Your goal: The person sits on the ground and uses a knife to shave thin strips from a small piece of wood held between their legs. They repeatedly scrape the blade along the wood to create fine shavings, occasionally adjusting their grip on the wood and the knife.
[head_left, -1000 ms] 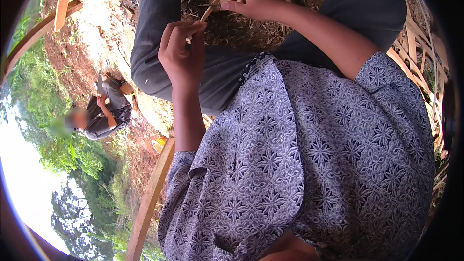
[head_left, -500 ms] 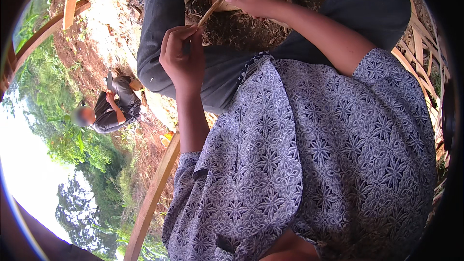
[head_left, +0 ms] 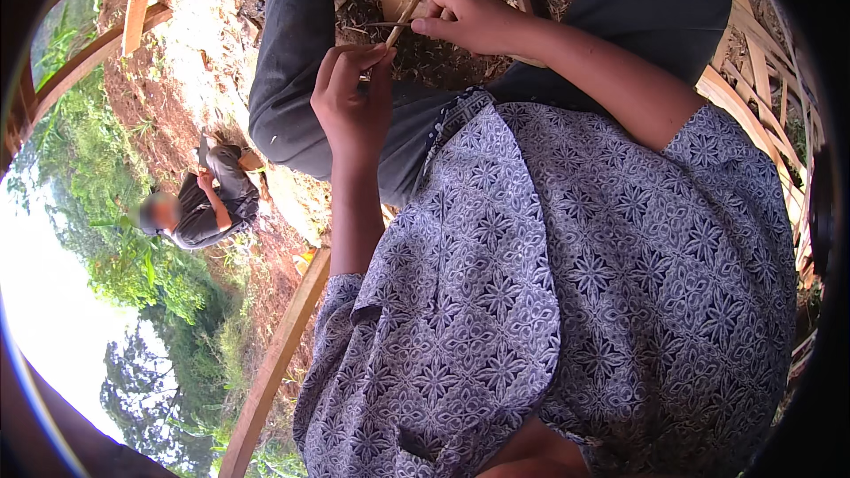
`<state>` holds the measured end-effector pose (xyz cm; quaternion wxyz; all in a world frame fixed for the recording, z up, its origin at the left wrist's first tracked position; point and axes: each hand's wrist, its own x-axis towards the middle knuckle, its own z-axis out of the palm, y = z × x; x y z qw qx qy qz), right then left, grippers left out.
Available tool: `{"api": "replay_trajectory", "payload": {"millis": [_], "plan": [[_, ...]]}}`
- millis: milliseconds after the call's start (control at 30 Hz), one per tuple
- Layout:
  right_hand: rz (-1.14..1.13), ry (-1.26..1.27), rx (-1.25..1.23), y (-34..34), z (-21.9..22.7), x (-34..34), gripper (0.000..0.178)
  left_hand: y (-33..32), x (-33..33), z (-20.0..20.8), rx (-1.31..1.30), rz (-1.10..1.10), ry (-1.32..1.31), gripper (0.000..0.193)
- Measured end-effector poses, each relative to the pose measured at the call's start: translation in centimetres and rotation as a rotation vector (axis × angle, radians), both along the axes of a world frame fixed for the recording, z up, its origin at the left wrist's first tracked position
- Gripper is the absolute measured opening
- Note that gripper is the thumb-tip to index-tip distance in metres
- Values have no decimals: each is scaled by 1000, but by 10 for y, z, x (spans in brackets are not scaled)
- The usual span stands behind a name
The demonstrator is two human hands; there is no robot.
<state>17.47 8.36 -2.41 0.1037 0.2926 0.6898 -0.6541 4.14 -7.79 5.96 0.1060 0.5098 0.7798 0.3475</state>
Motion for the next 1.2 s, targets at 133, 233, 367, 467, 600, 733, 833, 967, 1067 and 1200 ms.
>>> {"api": "replay_trajectory", "payload": {"millis": [133, 233, 367, 467, 600, 733, 833, 967, 1067, 1200], "plan": [[-38, 90, 143, 3, -34, 5, 49, 10, 12, 7, -15, -75, 25, 17], [-37, 21, 128, -1, -60, 0, 47, 1, 4, -1, 8, -105, 60, 18], [-19, -99, 166, 4, -84, 11, 44, 1, 14, 4, -11, -117, 87, 19], [-40, -116, 142, 6, -76, 12, 43, 0, 15, 5, -5, -51, 16, 18], [-79, 78, 113, -1, -46, 10, 38, -5, 11, 3, 7, -47, 59, 18], [2, 111, 78, 5, -16, 16, 42, 1, 15, 4, -13, -38, 65, 19], [38, -19, -64, 17, -18, 15, 44, 6, 16, 7, -14, -27, 62, 19], [39, 82, 137, 4, -33, 2, 45, -2, 0, 4, -8, 45, 69, 18], [46, 29, 197, -4, -30, -17, 49, -7, -15, 8, -51, 118, 117, 15], [-11, -126, 310, 0, -101, -17, 38, -18, -23, 8, -87, 112, 46, 15]]}}
